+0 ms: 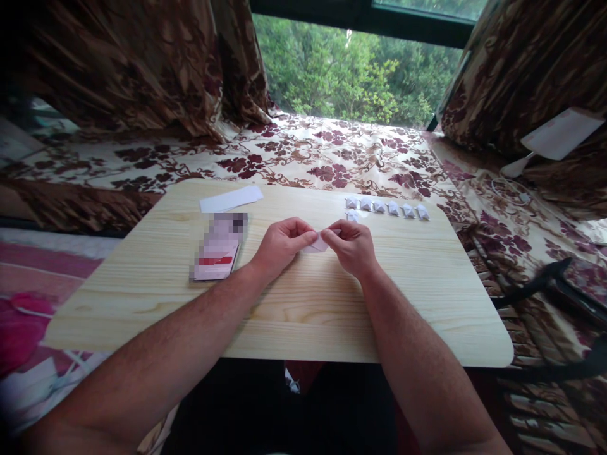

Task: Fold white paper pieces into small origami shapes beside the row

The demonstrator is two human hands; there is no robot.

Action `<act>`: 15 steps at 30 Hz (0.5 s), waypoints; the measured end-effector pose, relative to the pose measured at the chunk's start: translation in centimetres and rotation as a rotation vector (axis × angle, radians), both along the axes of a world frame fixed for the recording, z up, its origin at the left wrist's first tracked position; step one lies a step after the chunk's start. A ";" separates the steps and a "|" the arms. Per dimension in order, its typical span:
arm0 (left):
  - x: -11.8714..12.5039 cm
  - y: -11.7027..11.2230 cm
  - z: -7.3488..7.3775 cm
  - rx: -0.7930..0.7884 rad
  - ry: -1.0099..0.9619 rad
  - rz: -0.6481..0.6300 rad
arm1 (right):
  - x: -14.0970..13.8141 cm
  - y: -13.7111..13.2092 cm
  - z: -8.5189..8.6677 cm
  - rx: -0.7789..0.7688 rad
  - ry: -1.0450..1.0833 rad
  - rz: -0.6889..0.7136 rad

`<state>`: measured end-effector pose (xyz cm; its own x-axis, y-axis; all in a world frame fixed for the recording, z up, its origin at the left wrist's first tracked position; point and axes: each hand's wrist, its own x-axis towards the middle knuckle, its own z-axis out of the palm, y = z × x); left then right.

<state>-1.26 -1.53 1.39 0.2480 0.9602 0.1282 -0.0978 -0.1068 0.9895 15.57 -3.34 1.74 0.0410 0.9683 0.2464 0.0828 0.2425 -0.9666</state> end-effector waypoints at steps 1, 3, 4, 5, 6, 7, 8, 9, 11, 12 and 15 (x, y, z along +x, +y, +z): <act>0.0 -0.1 0.1 -0.004 0.000 -0.001 | 0.0 0.0 0.0 0.001 -0.008 -0.001; 0.0 -0.1 0.2 -0.009 0.008 -0.007 | -0.1 0.0 0.0 0.007 -0.024 -0.008; 0.0 -0.2 0.3 -0.010 0.015 -0.012 | -0.1 0.0 0.0 0.010 -0.028 -0.012; -0.1 -0.2 0.3 -0.008 0.024 -0.017 | -0.1 0.0 -0.1 0.012 -0.033 -0.016; -0.1 -0.2 0.3 -0.005 0.035 -0.020 | -0.1 0.0 -0.1 0.012 -0.037 -0.017; -0.1 -0.2 0.3 0.000 0.046 -0.020 | -0.1 0.0 -0.1 0.010 -0.041 -0.016; -0.1 -0.2 0.2 0.006 0.056 -0.016 | -0.1 0.0 -0.1 0.007 -0.045 -0.013; -0.1 -0.1 0.2 0.011 0.064 -0.009 | -0.2 0.0 -0.2 0.005 -0.048 -0.009; -0.1 -0.1 0.1 0.011 0.062 0.006 | -0.2 0.0 -0.3 0.005 -0.051 -0.001; -0.1 0.0 0.1 0.005 0.051 0.008 | -0.2 0.0 -0.3 0.006 -0.050 0.002; 0.0 0.1 -0.1 -0.027 -0.013 -0.004 | -0.2 -0.1 -0.4 0.004 -0.049 0.009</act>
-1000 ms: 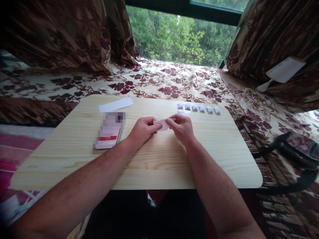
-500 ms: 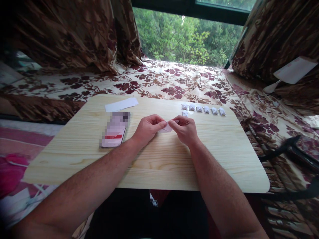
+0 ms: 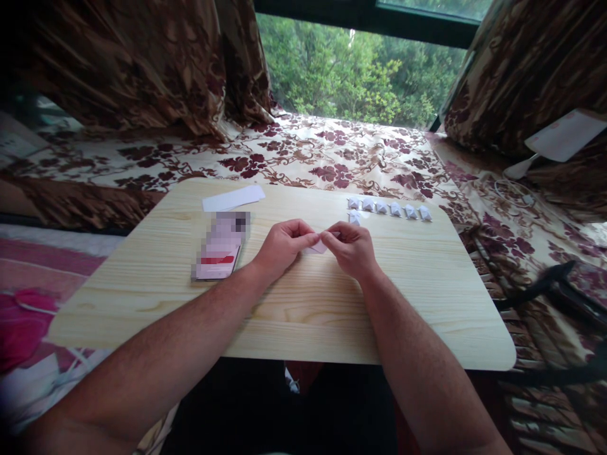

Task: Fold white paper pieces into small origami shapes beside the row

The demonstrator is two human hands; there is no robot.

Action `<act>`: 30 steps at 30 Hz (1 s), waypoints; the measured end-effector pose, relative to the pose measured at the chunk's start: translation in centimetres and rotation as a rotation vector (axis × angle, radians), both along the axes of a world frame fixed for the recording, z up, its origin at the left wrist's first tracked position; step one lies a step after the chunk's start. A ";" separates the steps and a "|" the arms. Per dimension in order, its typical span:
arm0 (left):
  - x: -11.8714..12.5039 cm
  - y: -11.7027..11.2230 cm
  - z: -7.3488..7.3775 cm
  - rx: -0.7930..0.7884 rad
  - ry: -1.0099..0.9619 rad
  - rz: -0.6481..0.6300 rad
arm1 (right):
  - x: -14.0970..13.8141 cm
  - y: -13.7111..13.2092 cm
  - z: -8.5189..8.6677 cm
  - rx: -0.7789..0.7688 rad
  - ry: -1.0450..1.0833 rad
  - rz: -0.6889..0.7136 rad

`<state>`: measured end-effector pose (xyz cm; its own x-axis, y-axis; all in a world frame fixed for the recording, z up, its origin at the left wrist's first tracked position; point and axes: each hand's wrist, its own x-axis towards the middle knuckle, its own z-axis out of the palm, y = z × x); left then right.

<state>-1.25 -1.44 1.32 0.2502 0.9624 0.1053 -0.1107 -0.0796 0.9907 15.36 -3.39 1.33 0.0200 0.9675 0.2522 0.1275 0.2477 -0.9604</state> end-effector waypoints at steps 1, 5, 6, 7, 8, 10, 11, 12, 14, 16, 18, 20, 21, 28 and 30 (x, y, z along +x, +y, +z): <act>0.0 0.0 -0.1 -0.014 -0.020 -0.005 | 0.0 0.0 0.0 -0.002 0.001 0.002; -0.1 0.2 -0.4 -0.071 -0.051 -0.012 | 0.0 0.0 0.1 -0.007 0.000 0.010; -0.1 0.3 -0.4 -0.080 -0.053 -0.010 | 0.0 0.0 0.1 -0.007 -0.003 0.010; -0.1 0.3 -0.5 -0.086 -0.055 -0.006 | 0.1 0.0 0.2 -0.007 -0.008 0.009; -0.1 0.4 -0.5 -0.088 -0.058 0.000 | 0.1 0.0 0.2 -0.007 -0.012 0.006; -0.1 0.4 -0.5 -0.094 -0.064 0.012 | 0.2 -0.1 0.3 -0.007 -0.017 0.005; -0.1 0.5 -0.5 -0.098 -0.067 0.015 | 0.2 -0.1 0.3 -0.006 -0.018 0.006; -0.2 0.5 -0.5 -0.105 -0.069 0.015 | 0.2 -0.1 0.3 -0.005 -0.017 0.009; -0.2 0.5 -0.5 -0.117 -0.071 0.011 | 0.2 -0.1 0.3 -0.002 -0.012 0.015; -0.3 0.5 -0.5 -0.123 -0.076 0.001 | 0.3 -0.1 0.4 -0.001 -0.011 0.019; -0.4 0.5 -0.5 -0.128 -0.081 -0.009 | 0.3 -0.1 0.4 0.001 -0.019 0.019; -0.5 0.6 -0.6 -0.130 -0.075 -0.015 | 0.3 -0.1 0.5 0.002 -0.033 0.014; -0.5 0.7 -0.6 -0.128 -0.066 -0.016 | 0.3 -0.1 0.6 0.001 -0.036 0.011; -0.8 0.7 0.0 -0.085 -0.018 -0.065 | 0.8 0.1 1.0 0.002 0.004 -0.055; -0.8 0.6 0.2 -0.084 -0.073 -0.113 | 1.0 0.3 0.8 0.022 0.043 -0.094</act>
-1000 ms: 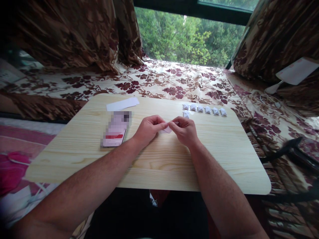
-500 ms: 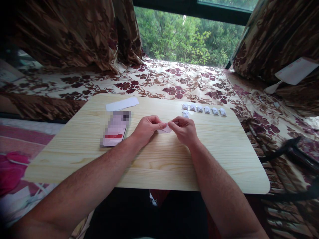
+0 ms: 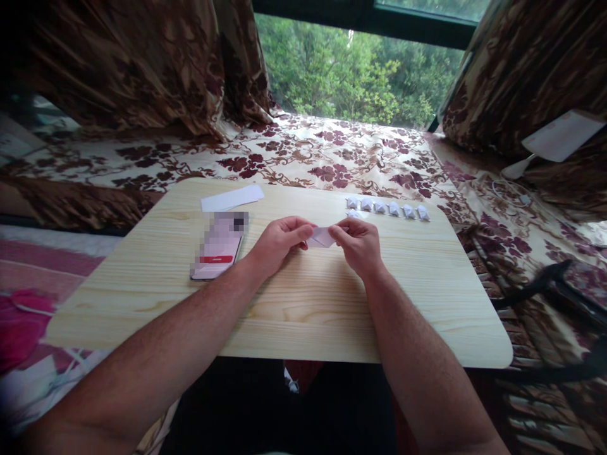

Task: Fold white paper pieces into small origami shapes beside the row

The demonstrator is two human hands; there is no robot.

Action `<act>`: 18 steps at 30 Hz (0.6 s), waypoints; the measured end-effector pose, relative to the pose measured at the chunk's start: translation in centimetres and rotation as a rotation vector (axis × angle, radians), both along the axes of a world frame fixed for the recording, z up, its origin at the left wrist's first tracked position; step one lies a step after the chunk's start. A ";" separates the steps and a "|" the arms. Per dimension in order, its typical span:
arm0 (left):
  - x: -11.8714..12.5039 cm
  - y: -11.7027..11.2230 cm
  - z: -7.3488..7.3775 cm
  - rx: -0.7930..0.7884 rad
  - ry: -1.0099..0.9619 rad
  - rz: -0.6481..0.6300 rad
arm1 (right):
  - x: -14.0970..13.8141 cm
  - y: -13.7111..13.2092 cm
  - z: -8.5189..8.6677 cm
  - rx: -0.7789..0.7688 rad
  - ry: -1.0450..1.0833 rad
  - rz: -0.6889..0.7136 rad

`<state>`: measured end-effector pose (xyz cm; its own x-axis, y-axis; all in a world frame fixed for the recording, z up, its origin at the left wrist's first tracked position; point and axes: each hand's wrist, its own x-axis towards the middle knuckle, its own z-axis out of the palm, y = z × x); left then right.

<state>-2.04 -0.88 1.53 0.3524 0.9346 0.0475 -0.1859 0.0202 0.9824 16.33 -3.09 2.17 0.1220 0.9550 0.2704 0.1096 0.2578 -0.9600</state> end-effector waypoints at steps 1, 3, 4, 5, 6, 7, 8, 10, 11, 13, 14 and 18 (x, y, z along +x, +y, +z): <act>0.0 -0.1 0.1 0.004 -0.015 -0.012 | 0.0 0.1 -0.1 0.001 0.014 -0.006; 0.1 -0.1 0.1 0.003 -0.019 0.004 | 0.0 0.2 -0.3 -0.002 0.024 -0.016; 0.2 -0.1 0.1 -0.006 -0.018 0.025 | 0.0 0.2 -0.3 -0.001 0.027 -0.013; 0.2 0.0 0.0 -0.022 -0.022 0.052 | 0.0 0.1 -0.2 0.002 0.033 0.001; 0.1 0.1 -0.1 -0.043 -0.033 0.077 | 0.1 0.0 0.0 0.005 0.046 0.030; 0.0 0.3 -0.1 -0.066 -0.050 0.096 | 0.2 -0.1 0.2 0.003 0.063 0.086; -0.1 0.4 -0.1 -0.094 -0.072 0.105 | 0.3 -0.3 0.4 0.002 0.102 0.160; -0.3 0.7 -0.1 -0.154 -0.105 0.090 | 0.7 -0.5 0.9 -0.036 0.167 0.362; -0.4 0.7 0.0 -0.186 -0.114 0.070 | 0.9 -0.6 1.1 -0.053 0.180 0.436; -0.6 0.8 0.2 -0.239 -0.117 0.005 | 1.2 -0.8 1.4 -0.096 0.128 0.516; -0.7 0.7 0.2 -0.256 -0.112 -0.034 | 1.3 -0.8 1.5 -0.106 0.108 0.523; -0.8 0.5 0.5 -0.278 -0.072 -0.133 | 1.7 -1.0 1.4 -0.169 0.039 0.554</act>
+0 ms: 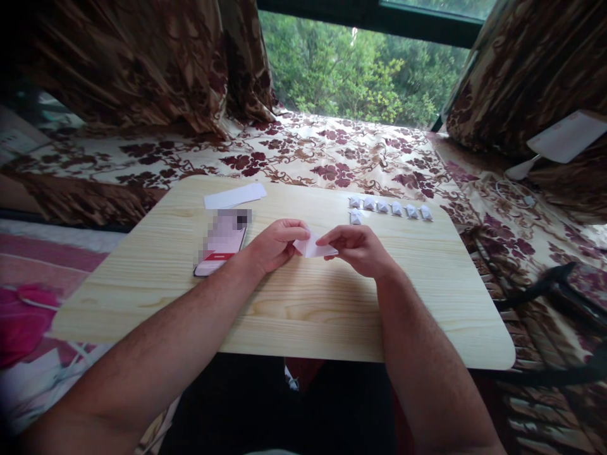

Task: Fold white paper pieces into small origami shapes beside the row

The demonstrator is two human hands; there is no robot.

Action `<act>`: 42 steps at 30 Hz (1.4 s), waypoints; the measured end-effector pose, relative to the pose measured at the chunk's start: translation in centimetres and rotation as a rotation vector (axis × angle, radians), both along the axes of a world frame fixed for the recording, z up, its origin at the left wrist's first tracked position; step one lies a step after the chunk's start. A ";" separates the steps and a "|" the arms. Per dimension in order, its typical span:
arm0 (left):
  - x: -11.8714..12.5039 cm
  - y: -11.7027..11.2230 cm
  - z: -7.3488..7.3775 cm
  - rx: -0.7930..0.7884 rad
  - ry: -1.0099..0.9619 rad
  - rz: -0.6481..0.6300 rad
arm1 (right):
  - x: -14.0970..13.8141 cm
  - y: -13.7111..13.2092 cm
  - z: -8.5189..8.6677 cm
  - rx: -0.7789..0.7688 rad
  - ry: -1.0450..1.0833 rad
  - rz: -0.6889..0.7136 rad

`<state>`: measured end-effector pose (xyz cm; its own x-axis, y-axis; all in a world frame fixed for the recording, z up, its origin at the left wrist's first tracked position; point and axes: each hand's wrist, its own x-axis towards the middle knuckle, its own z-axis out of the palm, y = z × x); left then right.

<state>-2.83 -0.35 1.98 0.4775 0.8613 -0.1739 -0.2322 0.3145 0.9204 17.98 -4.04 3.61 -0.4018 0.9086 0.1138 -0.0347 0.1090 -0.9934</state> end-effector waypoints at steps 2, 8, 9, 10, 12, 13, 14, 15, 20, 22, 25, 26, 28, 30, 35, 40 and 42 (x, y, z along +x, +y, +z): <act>0.0 -0.1 0.1 0.004 0.015 -0.011 | 0.2 -0.1 0.0 -0.016 -0.059 0.046; 0.3 -0.3 0.1 0.079 0.083 0.016 | 0.4 0.0 0.1 0.008 -0.097 0.076; 0.3 -0.4 0.0 0.110 0.098 0.035 | 0.3 0.0 0.1 0.014 -0.091 0.058; 0.4 -0.4 0.0 0.135 0.110 0.044 | 0.2 0.1 0.0 0.018 -0.082 0.039; 0.4 -0.5 0.0 0.191 0.143 0.054 | -0.1 0.2 -0.1 0.020 -0.065 0.011; 0.5 -0.5 0.0 0.215 0.159 0.056 | -0.2 0.3 -0.2 0.016 -0.060 0.003; 0.5 -0.6 0.0 0.235 0.174 0.061 | -0.3 0.3 -0.3 0.012 -0.061 -0.006; 0.5 -0.6 0.0 0.248 0.184 0.068 | -0.4 0.4 -0.4 0.013 -0.063 -0.022; 0.8 -1.0 0.1 0.296 0.225 0.101 | -0.9 0.6 -0.8 0.012 -0.107 -0.144; 0.9 -1.2 0.3 0.329 0.261 0.111 | -1.0 0.7 -0.9 0.016 -0.106 -0.184; 1.0 -1.4 0.6 0.357 0.299 0.125 | -1.1 0.8 -1.0 0.025 -0.106 -0.218; 1.0 -1.5 0.6 0.360 0.305 0.128 | -1.1 0.8 -1.1 0.025 -0.112 -0.223; 1.0 -1.5 0.7 0.360 0.314 0.127 | -1.1 0.9 -1.1 0.025 -0.127 -0.234; 1.0 -1.6 0.8 0.355 0.322 0.123 | -1.1 0.9 -1.2 0.025 -0.137 -0.248; 1.0 -1.6 0.9 0.347 0.328 0.104 | -1.1 1.0 -1.4 0.029 -0.134 -0.268; 1.1 -1.7 0.9 0.347 0.328 0.102 | -1.3 1.0 -1.5 0.038 -0.132 -0.285; 1.1 -1.7 0.8 0.346 0.327 0.108 | -1.4 1.0 -1.4 0.037 -0.136 -0.293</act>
<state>-1.71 -2.05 2.83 0.3501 0.9367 0.0053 0.0720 -0.0326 0.9969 16.61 -3.07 2.17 -0.1372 0.9842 0.1121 0.1368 0.1309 -0.9819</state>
